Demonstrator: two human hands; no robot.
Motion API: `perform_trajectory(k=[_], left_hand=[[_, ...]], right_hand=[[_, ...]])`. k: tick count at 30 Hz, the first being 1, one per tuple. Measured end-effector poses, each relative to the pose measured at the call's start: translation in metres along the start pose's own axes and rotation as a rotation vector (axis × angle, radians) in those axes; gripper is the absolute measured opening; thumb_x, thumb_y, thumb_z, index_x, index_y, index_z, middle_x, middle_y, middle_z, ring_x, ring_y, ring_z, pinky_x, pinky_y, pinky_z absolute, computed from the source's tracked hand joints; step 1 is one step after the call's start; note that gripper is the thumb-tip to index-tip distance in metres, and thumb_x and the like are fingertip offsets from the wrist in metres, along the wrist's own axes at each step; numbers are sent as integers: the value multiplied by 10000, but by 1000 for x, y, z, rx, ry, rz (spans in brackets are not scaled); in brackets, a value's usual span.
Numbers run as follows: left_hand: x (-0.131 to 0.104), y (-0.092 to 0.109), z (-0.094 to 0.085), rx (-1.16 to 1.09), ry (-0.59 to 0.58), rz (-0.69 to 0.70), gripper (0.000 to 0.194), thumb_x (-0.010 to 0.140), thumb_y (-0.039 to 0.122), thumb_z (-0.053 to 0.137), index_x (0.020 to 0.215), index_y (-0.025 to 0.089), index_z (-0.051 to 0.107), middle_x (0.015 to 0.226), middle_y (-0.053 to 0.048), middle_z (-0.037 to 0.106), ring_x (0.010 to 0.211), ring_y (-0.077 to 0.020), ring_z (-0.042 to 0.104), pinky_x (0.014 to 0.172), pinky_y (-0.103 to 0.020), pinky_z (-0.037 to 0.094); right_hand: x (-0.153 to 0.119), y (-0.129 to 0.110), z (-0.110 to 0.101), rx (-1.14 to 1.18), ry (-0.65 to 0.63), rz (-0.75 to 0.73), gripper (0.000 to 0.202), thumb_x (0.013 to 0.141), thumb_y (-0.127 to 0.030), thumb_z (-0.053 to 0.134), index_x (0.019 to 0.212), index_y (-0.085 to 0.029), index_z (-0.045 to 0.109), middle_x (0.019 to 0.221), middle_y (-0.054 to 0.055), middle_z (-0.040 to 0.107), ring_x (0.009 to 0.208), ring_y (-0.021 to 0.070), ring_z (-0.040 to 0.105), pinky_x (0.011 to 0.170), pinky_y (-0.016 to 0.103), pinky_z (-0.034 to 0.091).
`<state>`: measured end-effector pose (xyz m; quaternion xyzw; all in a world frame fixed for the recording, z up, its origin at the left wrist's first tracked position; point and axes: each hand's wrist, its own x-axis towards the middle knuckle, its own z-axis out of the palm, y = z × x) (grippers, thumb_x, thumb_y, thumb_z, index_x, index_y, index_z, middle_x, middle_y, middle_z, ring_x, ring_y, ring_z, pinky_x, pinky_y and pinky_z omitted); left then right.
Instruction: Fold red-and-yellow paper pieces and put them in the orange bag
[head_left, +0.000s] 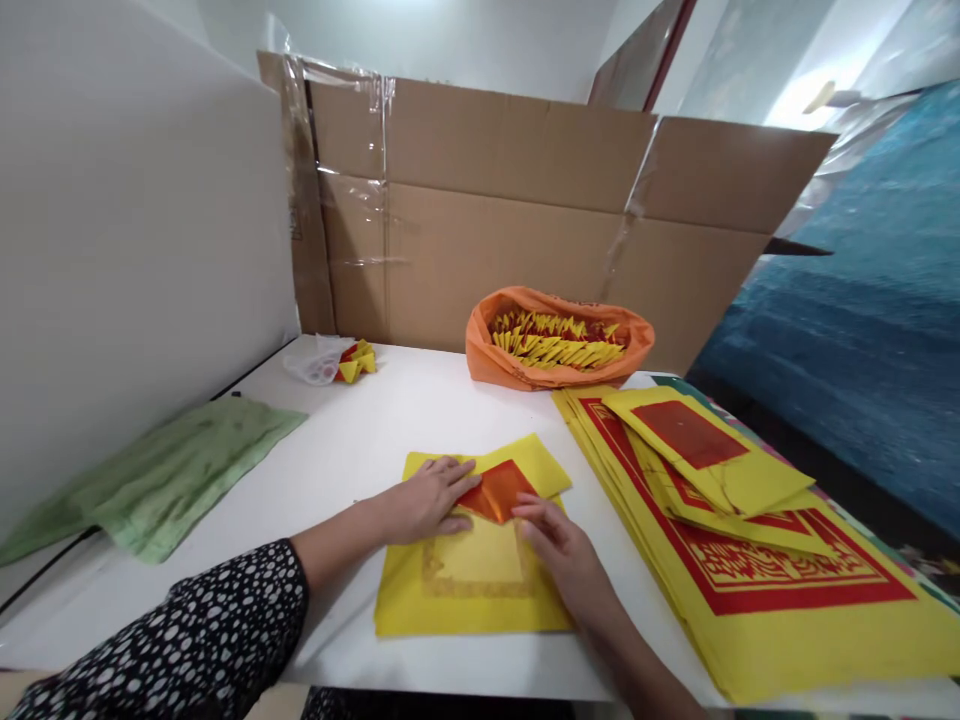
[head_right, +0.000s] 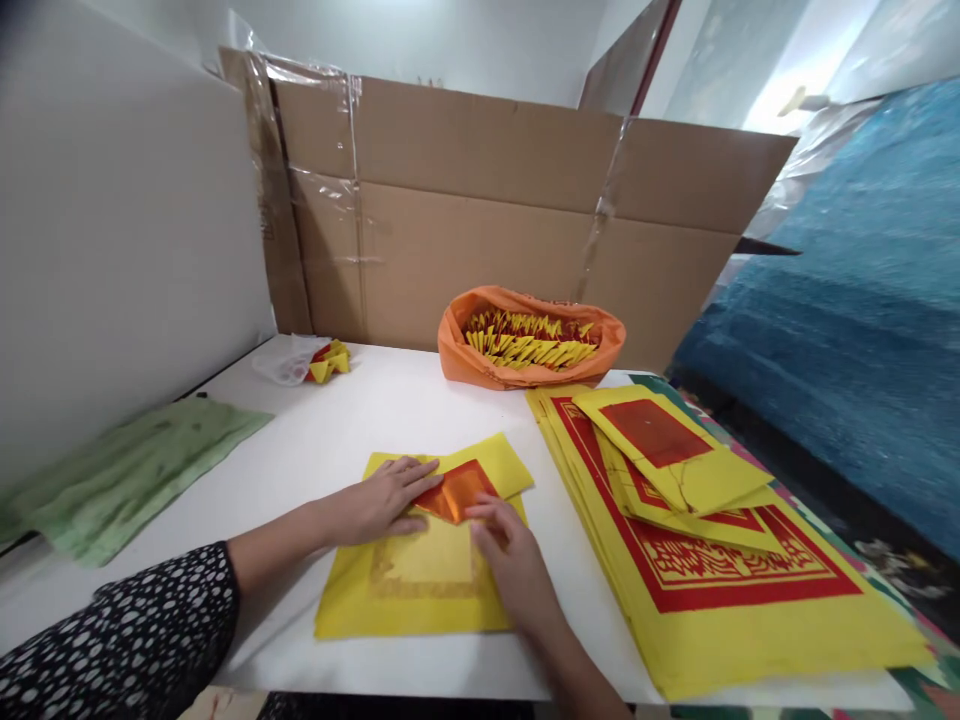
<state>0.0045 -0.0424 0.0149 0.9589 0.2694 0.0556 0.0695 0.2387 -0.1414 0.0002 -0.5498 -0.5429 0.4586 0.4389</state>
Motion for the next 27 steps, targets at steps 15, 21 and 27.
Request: perform_trajectory(k=[15,21,27], left_hand=[[-22,56,-33,591,391,202,474,944,164,473,1416,142,434,1467,-134,446,1289,-306,443,964,-409,400],[-45,18,-49,584,517,113,488,938,90,495,1405,223,448,1489,-122,416,1417,-297,280,1108,-485,269],[-33,10,-14,276,248,223,252,974,127,439,1170,112,598,1207,-140,655,1299,-259,482,1075,-400,416]], right_hand=[[37,-45,25,702,-139,38,417,754,-376,757,1094,-195,595,1087,83,700,944,227,671,802,356,526],[73,-66,-37,194,-729,61,441,806,-280,664,1234,-217,581,1096,46,703,955,216,665,888,377,492],[104,-43,-45,-553,-486,-88,381,796,-126,558,1158,-218,633,1072,44,697,987,227,633,890,360,466]])
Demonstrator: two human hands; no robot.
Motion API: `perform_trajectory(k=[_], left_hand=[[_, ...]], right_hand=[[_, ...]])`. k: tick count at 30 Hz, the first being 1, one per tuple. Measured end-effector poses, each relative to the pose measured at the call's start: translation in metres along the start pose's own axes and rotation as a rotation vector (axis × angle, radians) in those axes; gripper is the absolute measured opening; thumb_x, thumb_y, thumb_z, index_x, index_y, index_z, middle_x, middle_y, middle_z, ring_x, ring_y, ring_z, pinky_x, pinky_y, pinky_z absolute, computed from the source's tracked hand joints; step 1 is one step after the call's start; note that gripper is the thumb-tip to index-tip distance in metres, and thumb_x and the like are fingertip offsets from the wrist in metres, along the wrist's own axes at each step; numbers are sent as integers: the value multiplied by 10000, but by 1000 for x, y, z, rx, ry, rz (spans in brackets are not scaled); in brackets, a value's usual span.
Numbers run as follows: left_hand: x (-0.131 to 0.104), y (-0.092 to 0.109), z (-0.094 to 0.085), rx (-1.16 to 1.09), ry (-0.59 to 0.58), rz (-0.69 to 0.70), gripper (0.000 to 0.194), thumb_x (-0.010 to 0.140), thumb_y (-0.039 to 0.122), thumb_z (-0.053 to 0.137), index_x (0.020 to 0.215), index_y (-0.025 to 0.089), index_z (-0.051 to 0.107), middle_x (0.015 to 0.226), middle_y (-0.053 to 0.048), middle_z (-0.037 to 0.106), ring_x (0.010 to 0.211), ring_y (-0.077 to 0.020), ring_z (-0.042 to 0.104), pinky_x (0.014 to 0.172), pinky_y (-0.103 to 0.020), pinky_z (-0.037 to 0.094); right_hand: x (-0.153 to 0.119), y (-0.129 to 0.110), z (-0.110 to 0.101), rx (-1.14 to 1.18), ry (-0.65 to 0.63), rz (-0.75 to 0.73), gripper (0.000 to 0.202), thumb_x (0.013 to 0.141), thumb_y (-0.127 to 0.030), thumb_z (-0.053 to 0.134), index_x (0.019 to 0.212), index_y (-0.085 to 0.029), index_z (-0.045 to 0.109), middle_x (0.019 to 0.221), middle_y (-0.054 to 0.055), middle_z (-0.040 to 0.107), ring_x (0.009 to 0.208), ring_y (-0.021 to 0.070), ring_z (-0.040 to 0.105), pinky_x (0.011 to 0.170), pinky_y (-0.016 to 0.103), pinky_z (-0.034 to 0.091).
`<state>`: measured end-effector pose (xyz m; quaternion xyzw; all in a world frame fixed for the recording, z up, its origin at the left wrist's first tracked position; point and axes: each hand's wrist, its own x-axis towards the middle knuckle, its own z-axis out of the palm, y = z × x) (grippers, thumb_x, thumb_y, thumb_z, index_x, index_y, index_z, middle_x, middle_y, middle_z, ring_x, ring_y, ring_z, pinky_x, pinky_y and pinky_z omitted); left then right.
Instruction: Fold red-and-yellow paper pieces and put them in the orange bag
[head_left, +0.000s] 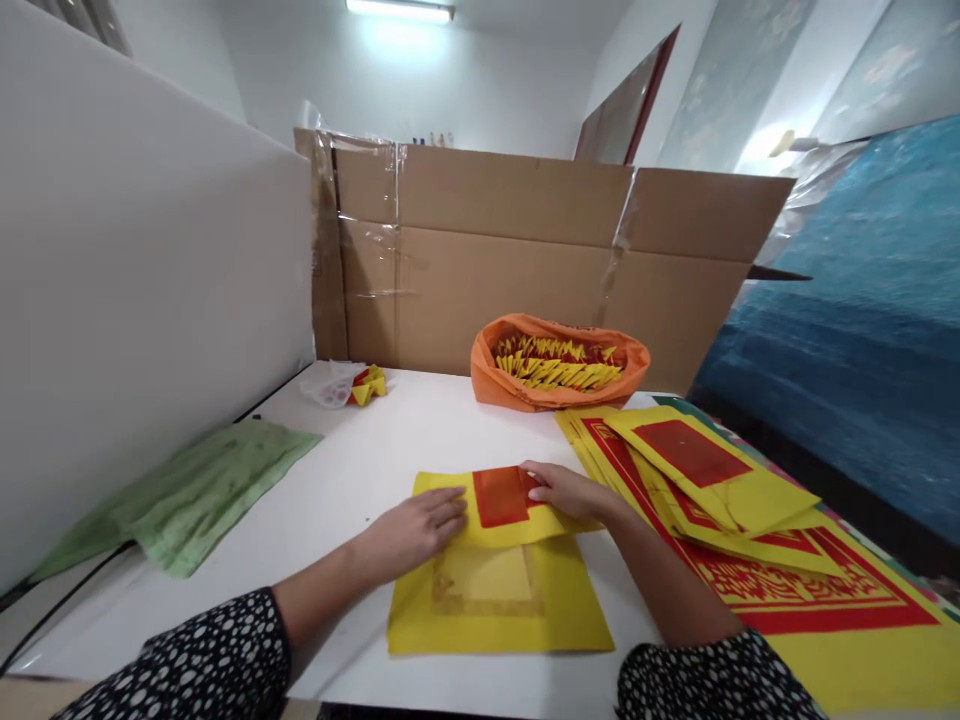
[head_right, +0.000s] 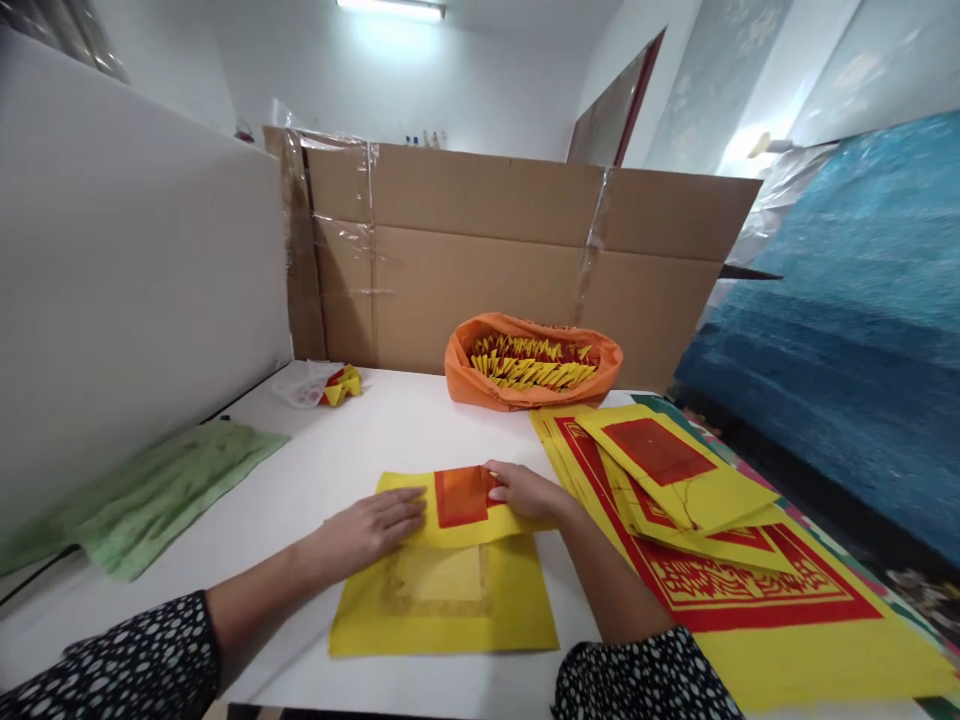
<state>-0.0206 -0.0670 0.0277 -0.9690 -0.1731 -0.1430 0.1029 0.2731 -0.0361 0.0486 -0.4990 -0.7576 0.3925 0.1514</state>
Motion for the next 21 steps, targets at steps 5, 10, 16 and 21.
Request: perform_trajectory(k=[5,10,16,21], left_hand=[[-3,-1,12,-354,-87,-151,352,894,80,501,1212,193,598,1286,-100,614,1230,-220,554,1067,-335,430],[-7,-29,13,-701,-45,-359,364,823,77,517,1123,213,672,1151,-59,688,1045,-189,652,937,-288,497],[-3,-42,34,-1067,137,-832,213,747,227,642,938,155,700,851,-40,728,821,-192,675,783,-295,532],[7,-40,41,-1110,235,-935,268,698,192,649,961,151,680,807,-21,680,750,-169,633,731,-275,496]], right_hand=[[2,6,34,-160,293,-4,428,744,-79,619,1156,-197,625,1143,117,588,1135,289,493,994,447,351],[-4,-12,77,64,309,-224,216,759,-303,728,942,-216,651,860,-2,537,731,152,503,681,263,421],[5,-14,103,248,406,-74,199,817,-334,616,689,-200,545,589,-63,434,553,113,397,519,235,299],[6,-10,102,232,504,-15,168,840,-303,563,979,-211,576,649,-59,494,577,139,485,558,243,356]])
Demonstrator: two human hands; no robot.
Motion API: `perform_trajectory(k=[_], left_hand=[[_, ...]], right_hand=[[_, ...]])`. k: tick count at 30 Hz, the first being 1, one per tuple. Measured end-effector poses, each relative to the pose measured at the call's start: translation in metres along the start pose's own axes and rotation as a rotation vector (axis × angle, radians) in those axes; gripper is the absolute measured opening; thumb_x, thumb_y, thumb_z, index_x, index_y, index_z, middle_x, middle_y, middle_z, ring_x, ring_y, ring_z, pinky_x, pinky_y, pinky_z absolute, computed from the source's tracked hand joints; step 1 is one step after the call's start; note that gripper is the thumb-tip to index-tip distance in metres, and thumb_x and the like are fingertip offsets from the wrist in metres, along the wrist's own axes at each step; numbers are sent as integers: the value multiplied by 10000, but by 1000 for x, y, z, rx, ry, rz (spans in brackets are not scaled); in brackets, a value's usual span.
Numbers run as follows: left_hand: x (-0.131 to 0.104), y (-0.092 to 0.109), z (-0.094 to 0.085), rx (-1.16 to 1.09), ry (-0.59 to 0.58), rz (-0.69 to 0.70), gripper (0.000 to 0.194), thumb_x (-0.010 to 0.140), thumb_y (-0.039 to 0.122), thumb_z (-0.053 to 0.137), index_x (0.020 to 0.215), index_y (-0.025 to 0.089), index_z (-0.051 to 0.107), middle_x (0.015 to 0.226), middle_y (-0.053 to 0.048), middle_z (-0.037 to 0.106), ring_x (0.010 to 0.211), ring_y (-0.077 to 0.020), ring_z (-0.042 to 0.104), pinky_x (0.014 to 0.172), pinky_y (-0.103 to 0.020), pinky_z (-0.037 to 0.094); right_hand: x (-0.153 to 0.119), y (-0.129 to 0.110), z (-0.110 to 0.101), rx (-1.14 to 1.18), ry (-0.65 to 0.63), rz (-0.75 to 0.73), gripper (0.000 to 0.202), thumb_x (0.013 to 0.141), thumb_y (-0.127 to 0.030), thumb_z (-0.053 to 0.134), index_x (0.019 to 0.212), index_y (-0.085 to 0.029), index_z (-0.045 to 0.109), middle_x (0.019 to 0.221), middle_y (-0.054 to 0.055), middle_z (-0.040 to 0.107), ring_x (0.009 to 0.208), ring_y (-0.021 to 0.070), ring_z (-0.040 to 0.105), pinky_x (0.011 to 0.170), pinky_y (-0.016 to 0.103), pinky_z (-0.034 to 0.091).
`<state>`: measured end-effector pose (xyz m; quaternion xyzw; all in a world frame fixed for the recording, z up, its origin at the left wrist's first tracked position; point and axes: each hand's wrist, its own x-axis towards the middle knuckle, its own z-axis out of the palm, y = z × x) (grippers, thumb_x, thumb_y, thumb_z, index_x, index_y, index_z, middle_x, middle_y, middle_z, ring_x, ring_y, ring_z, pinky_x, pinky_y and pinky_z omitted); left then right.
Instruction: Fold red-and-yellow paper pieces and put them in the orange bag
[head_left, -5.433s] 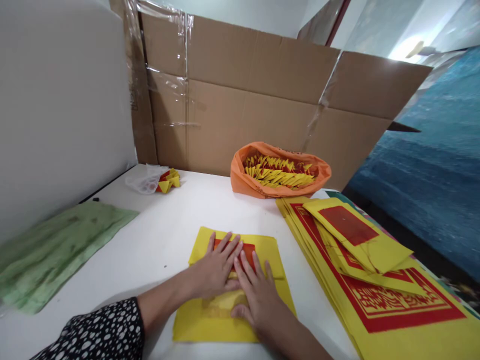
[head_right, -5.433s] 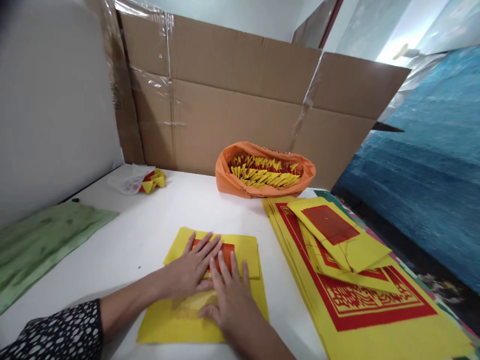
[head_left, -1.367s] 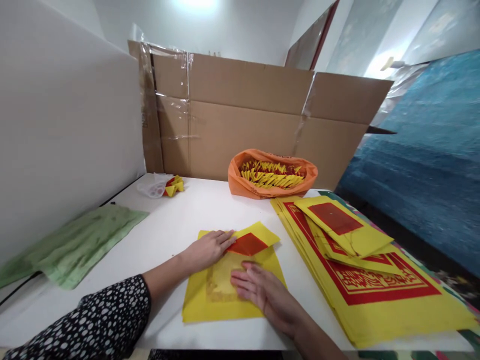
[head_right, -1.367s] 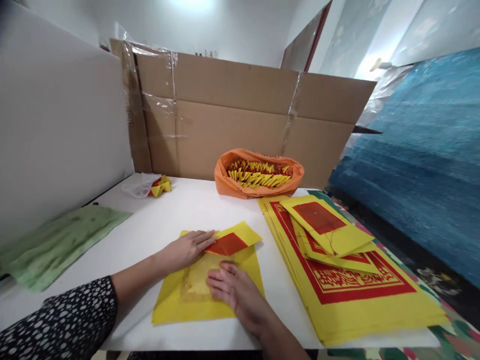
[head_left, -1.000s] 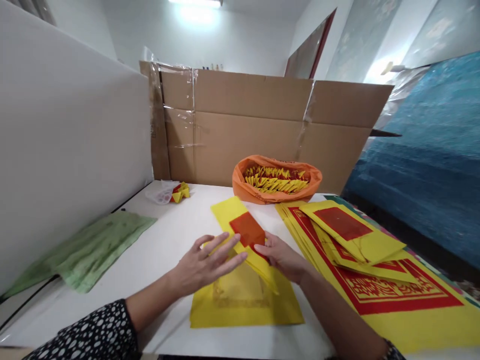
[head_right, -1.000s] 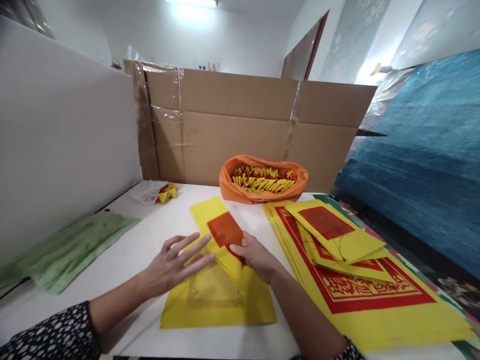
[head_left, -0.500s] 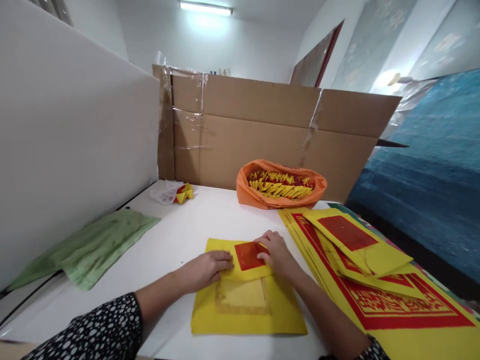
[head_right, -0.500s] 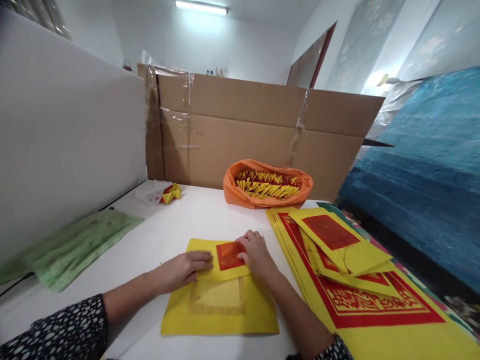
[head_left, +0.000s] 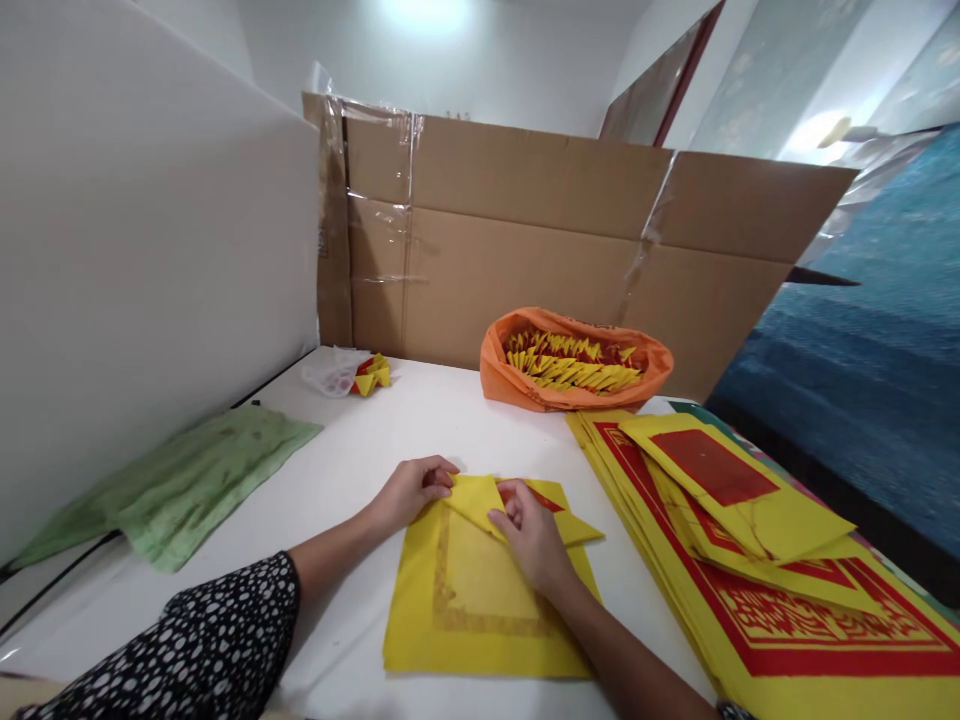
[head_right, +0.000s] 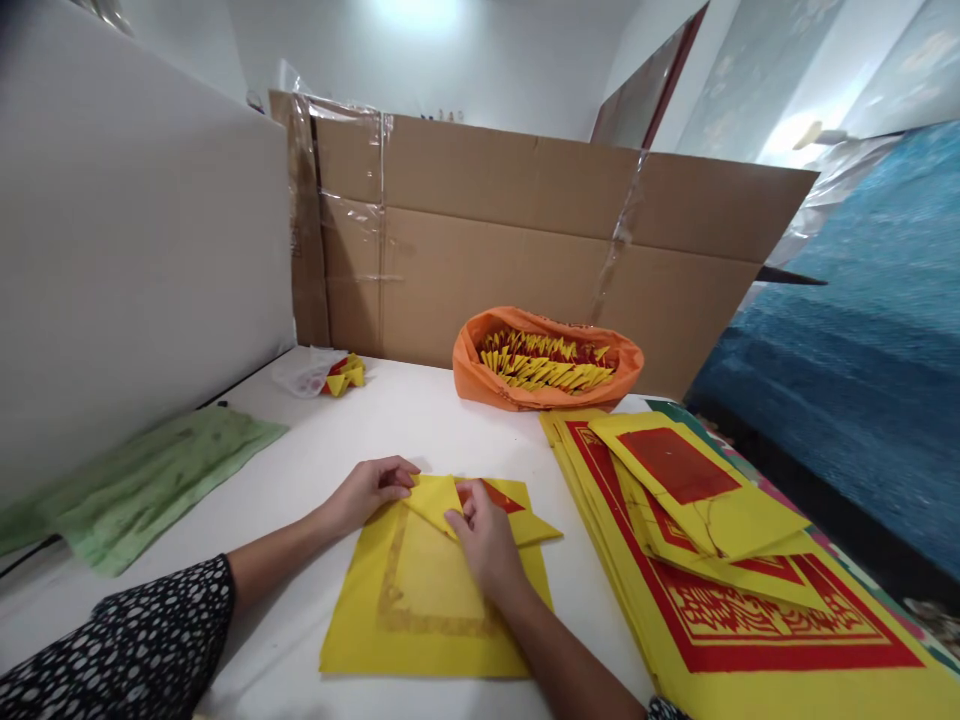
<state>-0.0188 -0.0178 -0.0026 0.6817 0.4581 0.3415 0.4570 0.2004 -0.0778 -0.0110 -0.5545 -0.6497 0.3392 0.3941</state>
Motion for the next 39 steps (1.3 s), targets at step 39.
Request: perform_trajectory(k=[39], left_hand=[[-58,14,45,1262,-48,400,391,942,278,503,1309,149,544,1214,-200,582,1132,-365,528,958,-536,363]], right_hand=[[-30,4,8,-571,-116,-339,399,873,-76,456,1181,-253,637,1202,97,648,1123,297,562,933,459,446]])
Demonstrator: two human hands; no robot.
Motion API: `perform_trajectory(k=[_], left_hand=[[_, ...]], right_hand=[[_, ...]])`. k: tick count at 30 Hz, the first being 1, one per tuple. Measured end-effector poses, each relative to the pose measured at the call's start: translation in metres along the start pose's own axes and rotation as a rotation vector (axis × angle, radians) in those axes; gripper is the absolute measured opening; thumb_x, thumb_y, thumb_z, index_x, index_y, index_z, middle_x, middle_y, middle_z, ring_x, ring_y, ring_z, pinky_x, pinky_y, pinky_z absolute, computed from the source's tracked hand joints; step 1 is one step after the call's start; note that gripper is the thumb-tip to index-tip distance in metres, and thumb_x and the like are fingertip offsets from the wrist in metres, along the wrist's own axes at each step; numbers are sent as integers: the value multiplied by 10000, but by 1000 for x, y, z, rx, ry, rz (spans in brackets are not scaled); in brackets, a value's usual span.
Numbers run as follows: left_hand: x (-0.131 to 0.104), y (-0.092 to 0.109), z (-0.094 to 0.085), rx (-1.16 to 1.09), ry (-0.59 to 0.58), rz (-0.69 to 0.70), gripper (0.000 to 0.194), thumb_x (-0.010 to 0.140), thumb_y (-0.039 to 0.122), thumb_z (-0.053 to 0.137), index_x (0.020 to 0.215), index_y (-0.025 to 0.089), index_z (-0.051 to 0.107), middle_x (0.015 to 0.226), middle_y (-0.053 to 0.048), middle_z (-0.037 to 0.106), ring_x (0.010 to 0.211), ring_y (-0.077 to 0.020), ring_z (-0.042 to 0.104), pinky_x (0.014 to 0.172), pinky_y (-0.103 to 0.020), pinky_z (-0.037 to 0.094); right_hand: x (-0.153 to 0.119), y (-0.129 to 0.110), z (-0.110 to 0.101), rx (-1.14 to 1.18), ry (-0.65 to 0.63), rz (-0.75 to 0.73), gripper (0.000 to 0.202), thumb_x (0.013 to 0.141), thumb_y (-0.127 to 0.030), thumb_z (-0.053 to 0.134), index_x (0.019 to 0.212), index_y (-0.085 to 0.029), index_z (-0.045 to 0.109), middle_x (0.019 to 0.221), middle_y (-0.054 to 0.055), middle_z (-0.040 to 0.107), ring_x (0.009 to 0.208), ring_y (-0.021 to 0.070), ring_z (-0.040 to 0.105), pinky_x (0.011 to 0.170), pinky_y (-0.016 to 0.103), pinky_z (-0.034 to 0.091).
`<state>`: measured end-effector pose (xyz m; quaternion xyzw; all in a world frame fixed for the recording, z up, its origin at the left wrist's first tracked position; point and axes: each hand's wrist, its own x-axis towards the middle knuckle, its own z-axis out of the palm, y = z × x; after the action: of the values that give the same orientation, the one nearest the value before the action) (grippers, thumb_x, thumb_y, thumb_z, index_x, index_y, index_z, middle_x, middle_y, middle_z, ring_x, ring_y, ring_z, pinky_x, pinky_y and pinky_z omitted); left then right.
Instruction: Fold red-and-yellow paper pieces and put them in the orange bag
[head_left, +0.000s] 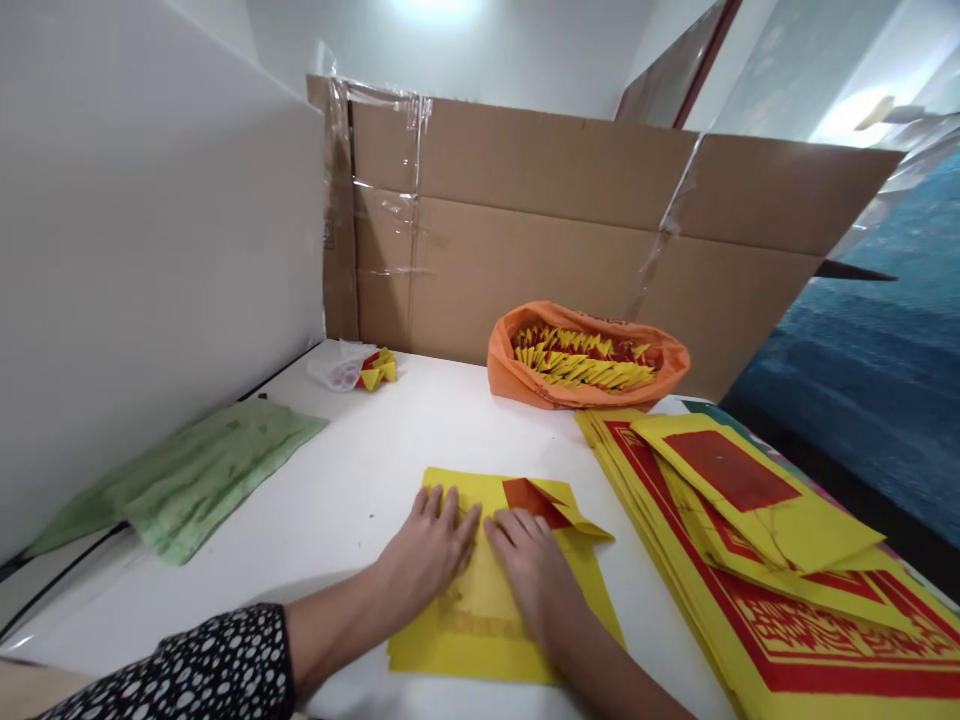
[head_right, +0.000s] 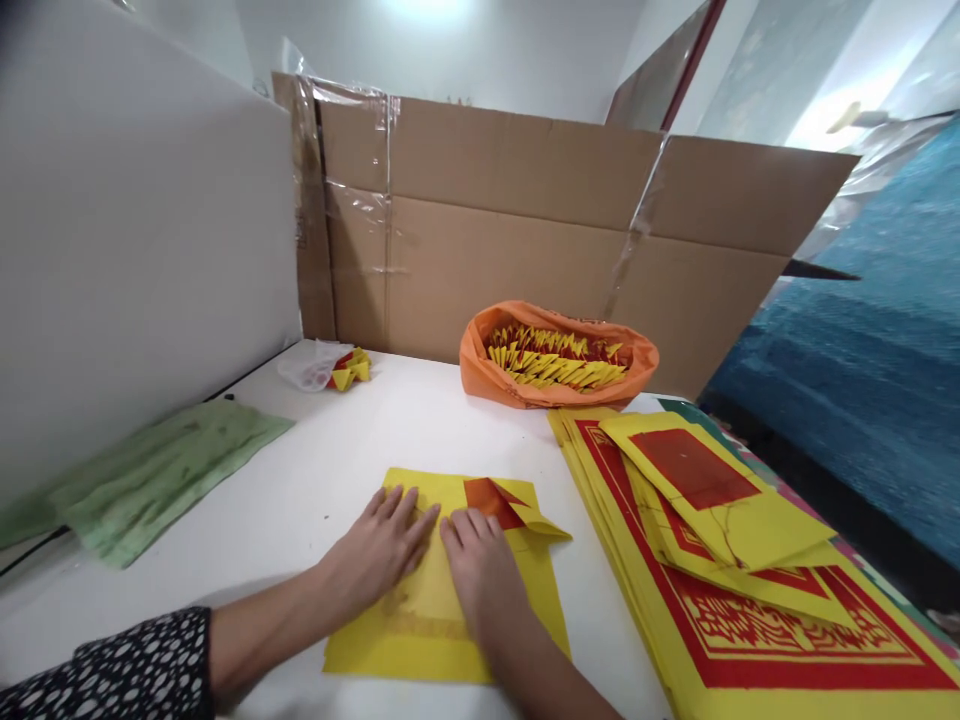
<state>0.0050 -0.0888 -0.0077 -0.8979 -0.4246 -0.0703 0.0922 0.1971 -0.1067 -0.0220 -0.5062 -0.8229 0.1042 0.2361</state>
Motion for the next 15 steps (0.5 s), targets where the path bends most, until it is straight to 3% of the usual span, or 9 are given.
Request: perform_trajectory(k=[4,6,8,11,13,15], left_hand=[[-10,12,4,-48,5,-52,589,872,554,565,1396,299,475,1396,-197,478,1285,-481,392,981,-707,248],[-7,14,-2,-39,-6,-27,597,872,573,554,1377,259,500,1399,-199,484,1339,-470,333,1020,-704,218],[2,15,-10,-51,-32,78,542,922,517,504,1311,143,558,1386,-217,496,1362,-402,342,1086,-591,255],[18,14,-17,-118,-97,242,459,966,424,462,1239,79,594,1346,-232,525,1297,-336,453,1057,-456,367],[25,14,-19,-165,-131,261,508,949,497,471,1334,173,539,1376,-215,504,1282,-384,457,1003,-531,395],[27,14,-19,-216,-170,261,616,886,630,479,1412,309,455,1464,-185,421,1320,-464,379,967,-647,363]], right_hand=[[-44,16,16,132,60,29,552,817,-43,454,1332,-215,555,1422,85,506,1313,309,450,1073,512,363],[-61,21,21,188,97,102,526,823,-86,480,1327,-210,566,1431,74,491,1339,308,425,1096,522,342],[-69,18,17,240,117,170,463,835,-158,519,1288,-204,603,1410,77,513,1337,310,430,1097,523,347],[-65,4,-14,265,98,228,306,846,-275,557,1108,-218,704,1318,92,603,1249,320,523,1035,493,412],[-55,-2,-47,243,65,262,223,874,-363,540,876,-241,727,1093,91,719,1014,295,652,875,430,492],[-40,1,-80,202,143,366,346,927,-451,454,746,-240,660,753,56,712,678,221,643,656,348,479]])
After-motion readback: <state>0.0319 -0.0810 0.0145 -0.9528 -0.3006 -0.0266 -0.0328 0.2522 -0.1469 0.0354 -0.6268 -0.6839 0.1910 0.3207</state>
